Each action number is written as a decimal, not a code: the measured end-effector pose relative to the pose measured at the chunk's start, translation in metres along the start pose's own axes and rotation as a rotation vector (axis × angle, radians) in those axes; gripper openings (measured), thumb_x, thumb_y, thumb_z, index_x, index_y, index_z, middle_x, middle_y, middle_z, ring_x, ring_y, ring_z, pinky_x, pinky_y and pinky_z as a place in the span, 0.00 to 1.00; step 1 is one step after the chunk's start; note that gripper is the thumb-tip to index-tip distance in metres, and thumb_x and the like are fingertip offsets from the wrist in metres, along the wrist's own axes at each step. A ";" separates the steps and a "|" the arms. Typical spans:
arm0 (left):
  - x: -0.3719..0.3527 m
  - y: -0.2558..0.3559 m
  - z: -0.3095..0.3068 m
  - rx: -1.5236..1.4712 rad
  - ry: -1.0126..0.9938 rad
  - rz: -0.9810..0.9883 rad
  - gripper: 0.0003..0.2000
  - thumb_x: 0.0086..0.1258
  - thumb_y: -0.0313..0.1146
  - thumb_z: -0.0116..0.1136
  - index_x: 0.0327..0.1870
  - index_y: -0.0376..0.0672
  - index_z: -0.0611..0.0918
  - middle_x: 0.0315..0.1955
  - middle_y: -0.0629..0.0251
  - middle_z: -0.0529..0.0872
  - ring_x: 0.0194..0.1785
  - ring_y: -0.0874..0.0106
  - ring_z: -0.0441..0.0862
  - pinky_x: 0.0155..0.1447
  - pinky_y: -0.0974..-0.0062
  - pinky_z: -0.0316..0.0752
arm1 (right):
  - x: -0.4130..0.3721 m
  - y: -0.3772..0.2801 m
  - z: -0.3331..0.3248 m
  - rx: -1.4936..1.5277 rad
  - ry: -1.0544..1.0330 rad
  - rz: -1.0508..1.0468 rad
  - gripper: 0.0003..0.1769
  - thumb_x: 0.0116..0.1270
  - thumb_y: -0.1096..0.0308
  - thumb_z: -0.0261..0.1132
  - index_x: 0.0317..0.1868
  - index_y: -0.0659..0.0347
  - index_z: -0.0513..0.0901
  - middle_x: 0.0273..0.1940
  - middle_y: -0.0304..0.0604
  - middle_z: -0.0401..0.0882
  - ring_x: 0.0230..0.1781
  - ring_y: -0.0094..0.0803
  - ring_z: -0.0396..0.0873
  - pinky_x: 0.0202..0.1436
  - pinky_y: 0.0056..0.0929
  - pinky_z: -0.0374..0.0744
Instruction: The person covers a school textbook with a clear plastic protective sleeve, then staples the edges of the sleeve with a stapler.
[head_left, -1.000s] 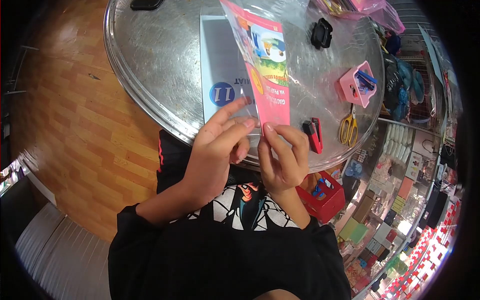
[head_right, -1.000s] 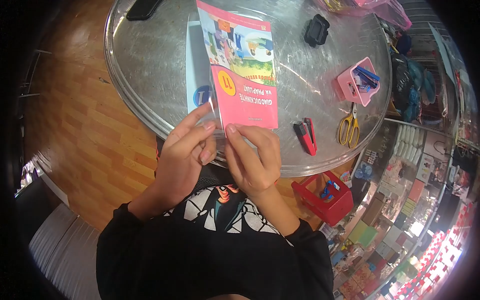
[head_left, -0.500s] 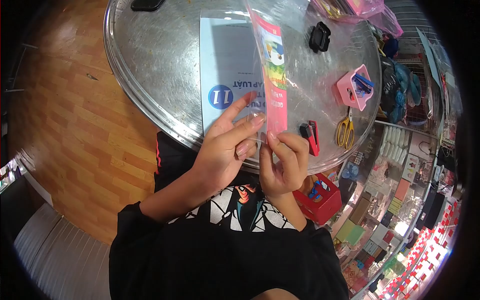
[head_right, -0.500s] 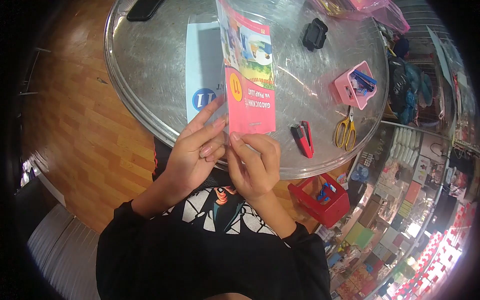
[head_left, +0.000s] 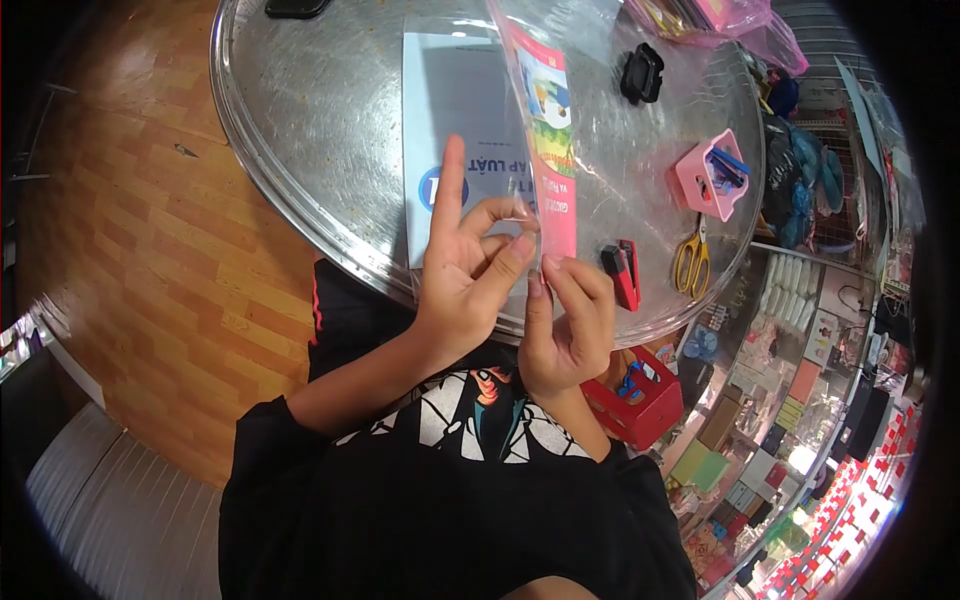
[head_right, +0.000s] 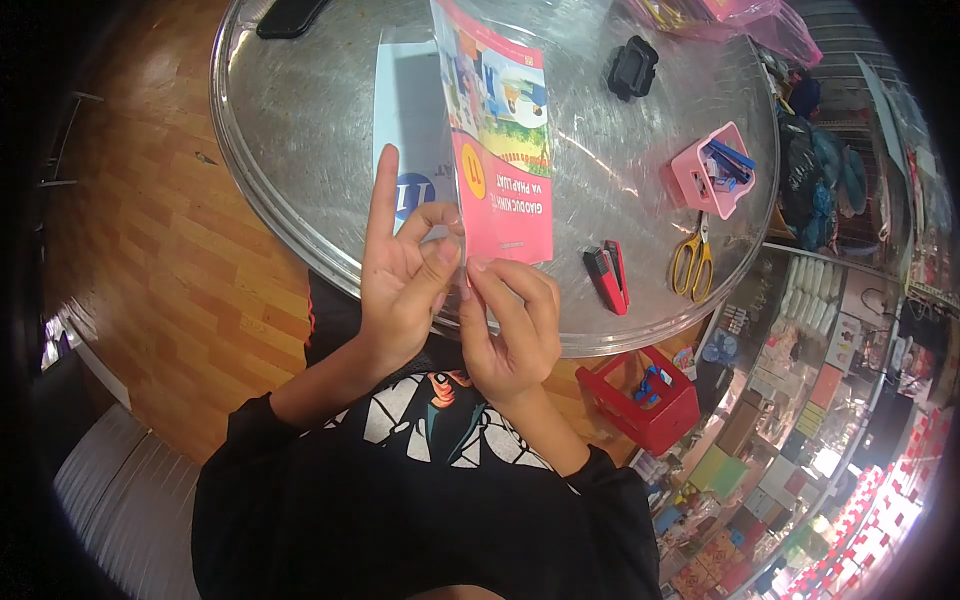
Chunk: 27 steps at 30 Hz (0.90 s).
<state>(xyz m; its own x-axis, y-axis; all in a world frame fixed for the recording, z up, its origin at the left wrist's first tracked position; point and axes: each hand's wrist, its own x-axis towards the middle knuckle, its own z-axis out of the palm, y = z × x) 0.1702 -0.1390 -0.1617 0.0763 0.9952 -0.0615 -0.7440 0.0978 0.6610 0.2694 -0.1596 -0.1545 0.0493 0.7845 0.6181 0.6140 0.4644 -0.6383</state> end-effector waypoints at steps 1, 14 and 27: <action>0.001 -0.002 0.000 0.036 -0.010 0.050 0.39 0.62 0.20 0.48 0.66 0.47 0.36 0.40 0.60 0.71 0.35 0.82 0.71 0.40 0.86 0.69 | 0.000 0.000 0.000 -0.001 0.001 0.002 0.14 0.45 0.82 0.65 0.36 0.67 0.80 0.33 0.46 0.76 0.33 0.36 0.74 0.37 0.26 0.72; -0.003 -0.010 0.004 0.154 0.004 0.156 0.38 0.63 0.21 0.48 0.66 0.44 0.36 0.40 0.59 0.69 0.36 0.80 0.70 0.39 0.86 0.68 | 0.000 0.001 -0.003 -0.045 -0.021 -0.039 0.14 0.46 0.82 0.64 0.37 0.69 0.80 0.34 0.48 0.76 0.34 0.38 0.75 0.36 0.27 0.73; -0.005 -0.008 0.007 0.066 0.011 0.088 0.37 0.63 0.20 0.48 0.66 0.45 0.38 0.39 0.60 0.70 0.36 0.80 0.70 0.41 0.85 0.68 | 0.001 0.004 -0.006 -0.066 -0.035 -0.132 0.13 0.46 0.80 0.63 0.36 0.72 0.79 0.33 0.50 0.77 0.31 0.39 0.76 0.33 0.28 0.76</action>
<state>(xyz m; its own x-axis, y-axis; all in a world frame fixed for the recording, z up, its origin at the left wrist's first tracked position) 0.1806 -0.1443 -0.1611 0.0048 0.9999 -0.0095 -0.7025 0.0101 0.7117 0.2768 -0.1596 -0.1538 -0.0626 0.7330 0.6774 0.6637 0.5375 -0.5203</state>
